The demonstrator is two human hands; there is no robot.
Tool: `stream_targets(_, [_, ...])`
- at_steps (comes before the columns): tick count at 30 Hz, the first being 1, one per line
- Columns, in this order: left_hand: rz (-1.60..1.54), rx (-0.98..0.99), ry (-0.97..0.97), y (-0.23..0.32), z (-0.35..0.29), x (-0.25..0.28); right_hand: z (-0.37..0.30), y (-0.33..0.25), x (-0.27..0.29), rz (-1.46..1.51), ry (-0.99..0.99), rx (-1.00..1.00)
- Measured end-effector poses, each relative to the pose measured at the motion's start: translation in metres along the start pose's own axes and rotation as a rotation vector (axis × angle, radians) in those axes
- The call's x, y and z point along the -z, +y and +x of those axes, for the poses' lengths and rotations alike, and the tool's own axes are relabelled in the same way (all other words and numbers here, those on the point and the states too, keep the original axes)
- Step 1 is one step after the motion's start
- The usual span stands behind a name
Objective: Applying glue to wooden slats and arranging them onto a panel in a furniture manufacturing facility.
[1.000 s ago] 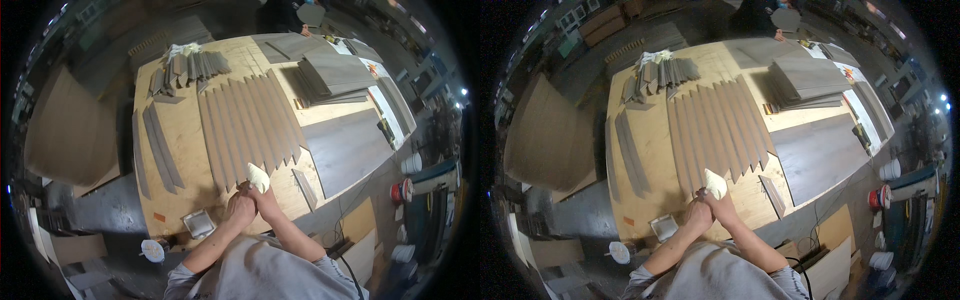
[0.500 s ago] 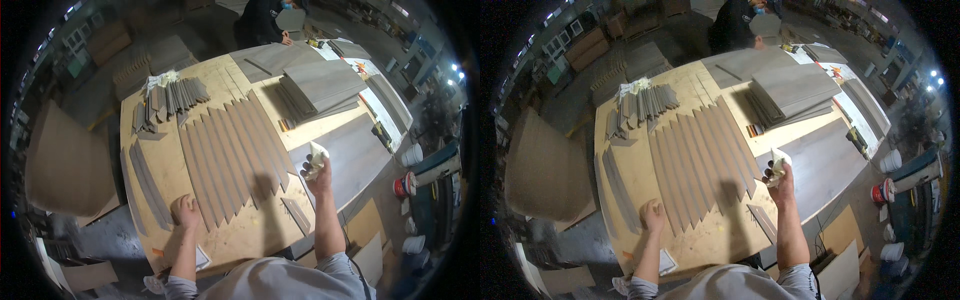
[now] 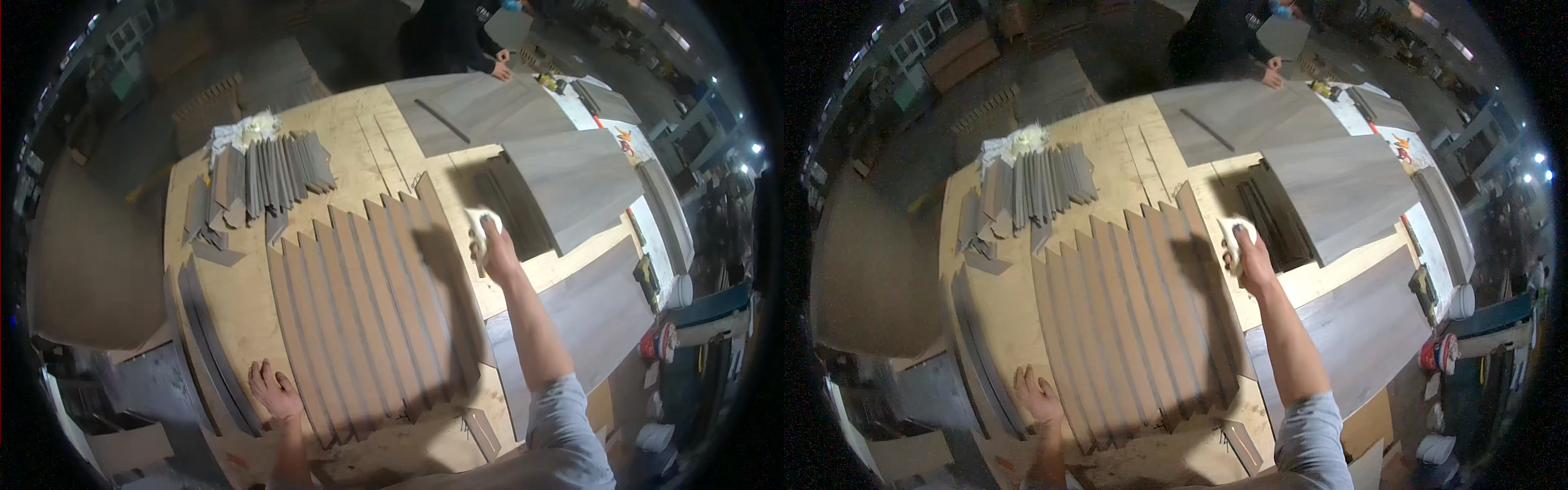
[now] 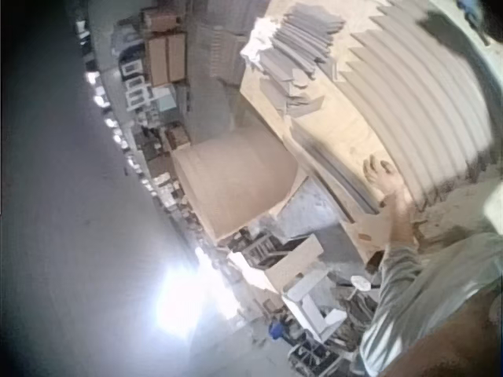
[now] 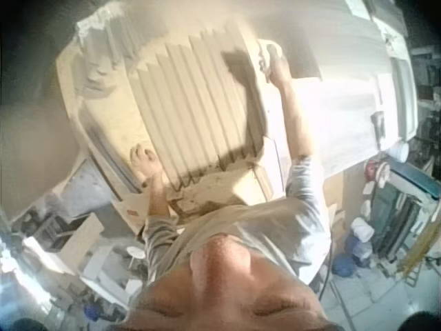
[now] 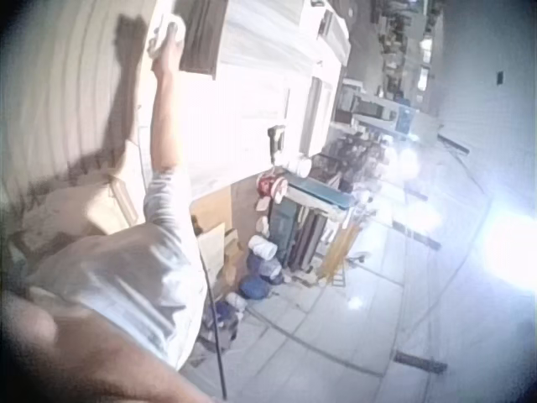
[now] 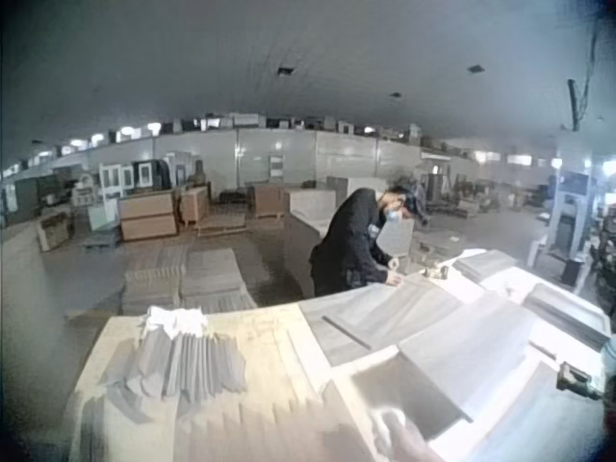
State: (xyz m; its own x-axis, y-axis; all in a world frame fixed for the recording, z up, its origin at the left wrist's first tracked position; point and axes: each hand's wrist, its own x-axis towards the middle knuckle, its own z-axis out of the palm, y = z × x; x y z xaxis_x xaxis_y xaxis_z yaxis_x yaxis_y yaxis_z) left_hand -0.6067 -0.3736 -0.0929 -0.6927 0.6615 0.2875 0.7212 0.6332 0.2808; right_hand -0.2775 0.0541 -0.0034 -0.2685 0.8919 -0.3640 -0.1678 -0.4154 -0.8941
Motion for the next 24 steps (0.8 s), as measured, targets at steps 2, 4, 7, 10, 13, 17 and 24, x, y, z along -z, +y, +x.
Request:
stream_targets(2, [0.007,0.053,-0.059,0.002,0.007,0.007,0.048,0.001,-0.015,-0.158,0.017,0.081])
stream_targets(4, [-0.044,0.146,-0.095,0.0,0.004,0.001,0.083,-0.002,-0.03,-0.34,0.074,0.152])
stream_targets(7, [-0.019,0.083,-0.044,-0.016,-0.003,-0.015,0.129,0.008,-0.039,-0.51,0.142,0.261])
stream_targets(10, [-0.024,0.087,-0.042,-0.018,-0.007,-0.025,0.149,0.014,-0.047,-0.69,0.257,0.323])
stream_targets(13, [-0.054,0.091,-0.08,-0.029,-0.015,-0.031,0.165,0.017,-0.046,-0.744,0.235,0.215])
stream_targets(17, [-0.049,0.282,-0.102,-0.071,-0.044,-0.051,0.179,0.02,-0.054,-0.808,0.23,0.277])
stream_targets(24, [-0.111,0.196,-0.12,-0.037,-0.023,-0.032,0.175,0.019,-0.056,-0.852,0.269,0.303])
